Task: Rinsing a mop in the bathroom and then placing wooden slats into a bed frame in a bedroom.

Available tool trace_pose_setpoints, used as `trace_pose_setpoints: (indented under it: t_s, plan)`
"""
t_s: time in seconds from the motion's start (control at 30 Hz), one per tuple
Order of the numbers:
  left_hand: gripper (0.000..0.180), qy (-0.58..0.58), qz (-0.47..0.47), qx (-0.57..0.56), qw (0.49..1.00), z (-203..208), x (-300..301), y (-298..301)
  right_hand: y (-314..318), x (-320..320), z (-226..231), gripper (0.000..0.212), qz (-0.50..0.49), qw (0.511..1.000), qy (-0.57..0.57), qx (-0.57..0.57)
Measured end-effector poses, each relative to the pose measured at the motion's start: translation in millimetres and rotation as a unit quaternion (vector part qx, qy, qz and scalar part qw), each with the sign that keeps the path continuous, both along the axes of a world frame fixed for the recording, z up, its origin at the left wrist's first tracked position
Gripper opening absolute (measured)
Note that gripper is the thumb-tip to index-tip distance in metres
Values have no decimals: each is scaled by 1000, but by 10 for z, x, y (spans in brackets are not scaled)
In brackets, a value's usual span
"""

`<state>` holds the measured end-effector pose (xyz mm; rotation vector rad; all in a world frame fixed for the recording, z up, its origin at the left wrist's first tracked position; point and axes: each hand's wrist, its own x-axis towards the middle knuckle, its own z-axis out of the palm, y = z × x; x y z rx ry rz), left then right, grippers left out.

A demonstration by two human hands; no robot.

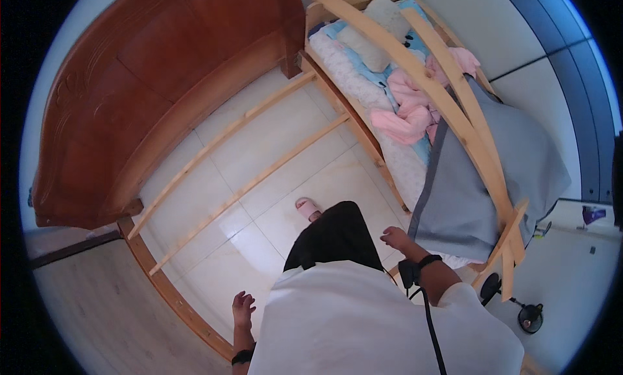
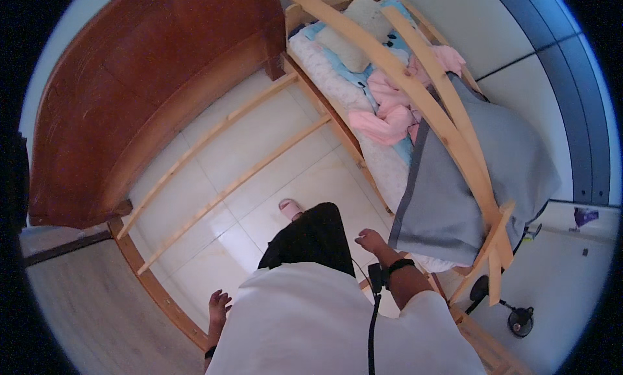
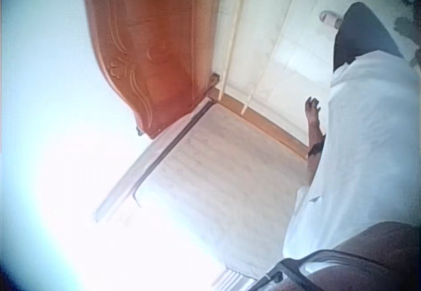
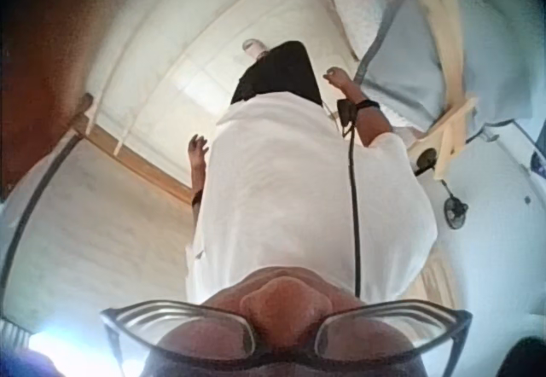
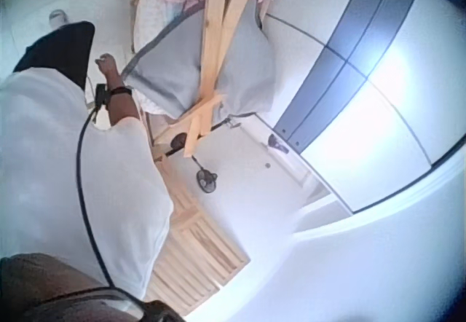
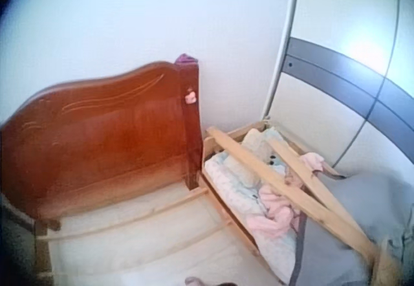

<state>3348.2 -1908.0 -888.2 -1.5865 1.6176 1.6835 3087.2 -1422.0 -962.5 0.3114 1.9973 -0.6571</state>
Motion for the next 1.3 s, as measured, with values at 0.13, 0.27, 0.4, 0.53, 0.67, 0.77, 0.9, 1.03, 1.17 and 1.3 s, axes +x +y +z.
trace_pose_setpoints:
  t_s: [0.13, 0.27, 0.4, 0.53, 0.67, 0.77, 0.9, 1.03, 1.17, 1.3]
  plan:
    - [41, 47, -23, 15, 999, -239, 64, 14, 576, 692, 150, 43, 34, 995, 65, 72]
    - [45, 45, -10, 49, 998, -598, 212, 164, 1326, 1150, 154, 42, 69, 983, 128, 114]
    - [47, -65, -57, 61, 994, -854, 484, 466, 1394, 1111, 626, 42, -24, 984, 148, 96]
    - [47, -57, -101, 73, 991, -814, 400, 700, 1754, 812, 669, 40, 33, 967, 216, 131]
    - [47, -52, -47, 43, 997, -504, 221, 897, 1890, 43, 818, 35, 7, 958, 245, 150]
    - [46, -70, -29, 14, 997, -349, 107, 1067, 1971, -804, 1131, 41, 99, 914, 348, 182]
    - [46, -60, 19, 5, 998, -318, 64, 1394, 2177, -1770, 1448, 47, 116, 850, 455, 239]
    - [47, -64, -67, 37, 995, -294, -243, 1834, 2436, -2362, 1524, 44, 106, 791, 522, 300]
    - [45, -42, -267, -38, 962, 23, -1069, 2321, 2927, -2508, 1025, 40, 101, 822, 482, 285]
    - [44, -21, -289, -33, 956, 307, -1265, 2415, 2005, -2219, 755, 36, 57, 913, 400, -59]
